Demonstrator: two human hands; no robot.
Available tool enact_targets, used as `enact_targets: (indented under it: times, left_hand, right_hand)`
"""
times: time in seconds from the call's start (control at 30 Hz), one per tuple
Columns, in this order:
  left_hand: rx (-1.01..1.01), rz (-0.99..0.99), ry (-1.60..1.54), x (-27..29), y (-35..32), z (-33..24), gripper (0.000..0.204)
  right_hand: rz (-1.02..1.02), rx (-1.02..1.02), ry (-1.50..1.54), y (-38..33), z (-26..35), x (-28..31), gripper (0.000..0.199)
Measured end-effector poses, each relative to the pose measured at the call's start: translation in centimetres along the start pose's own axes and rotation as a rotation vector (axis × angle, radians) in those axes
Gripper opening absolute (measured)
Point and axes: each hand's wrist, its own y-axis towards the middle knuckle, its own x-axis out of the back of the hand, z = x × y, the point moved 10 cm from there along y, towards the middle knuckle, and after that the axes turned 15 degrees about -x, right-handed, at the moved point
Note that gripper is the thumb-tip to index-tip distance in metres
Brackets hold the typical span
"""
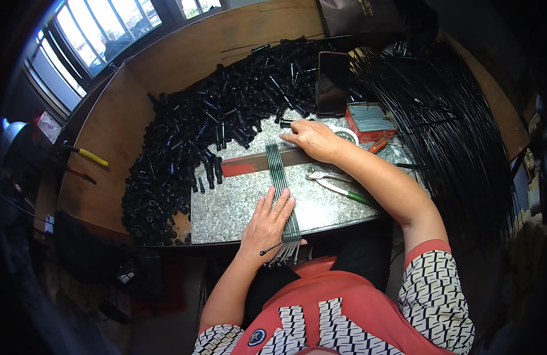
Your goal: Assembling black plastic comb components using a jig and pliers at a workstation.
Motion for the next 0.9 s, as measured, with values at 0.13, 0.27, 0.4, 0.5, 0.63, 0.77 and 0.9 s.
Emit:
enact_targets:
  times: [0.13,0.27,0.4,0.5,0.63,0.77,0.9]
  left_hand:
    - [-0.004,-0.002,0.0,0.06,-0.06,-0.02,0.09]
    - [-0.008,-0.007,0.003,0.1,-0.1,-0.05,0.09]
    - [-0.014,-0.006,0.025,-0.04,-0.05,0.0,0.091]
    - [-0.02,-0.009,0.036,-0.04,0.05,0.01,0.092]
    - [-0.013,-0.009,0.038,0.09,-0.21,-0.03,0.091]
    - [-0.011,-0.002,0.033,-0.06,-0.08,0.07,0.091]
    - [-0.013,0.0,0.035,-0.04,0.02,0.0,0.091]
  right_hand:
    - [-0.008,0.014,0.004,0.29,0.25,-0.04,0.037]
    - [-0.011,0.021,-0.011,0.42,0.18,-0.14,0.037]
    - [-0.001,0.015,0.001,0.46,0.31,-0.16,0.036]
    - [-0.006,0.012,0.007,0.43,0.2,-0.23,0.035]
    - [-0.009,0.026,-0.001,0.66,0.79,-0.05,0.035]
    - [-0.011,0.027,-0.009,0.85,0.88,-0.03,0.036]
    - [0.001,0.022,-0.005,0.86,0.91,-0.34,0.037]
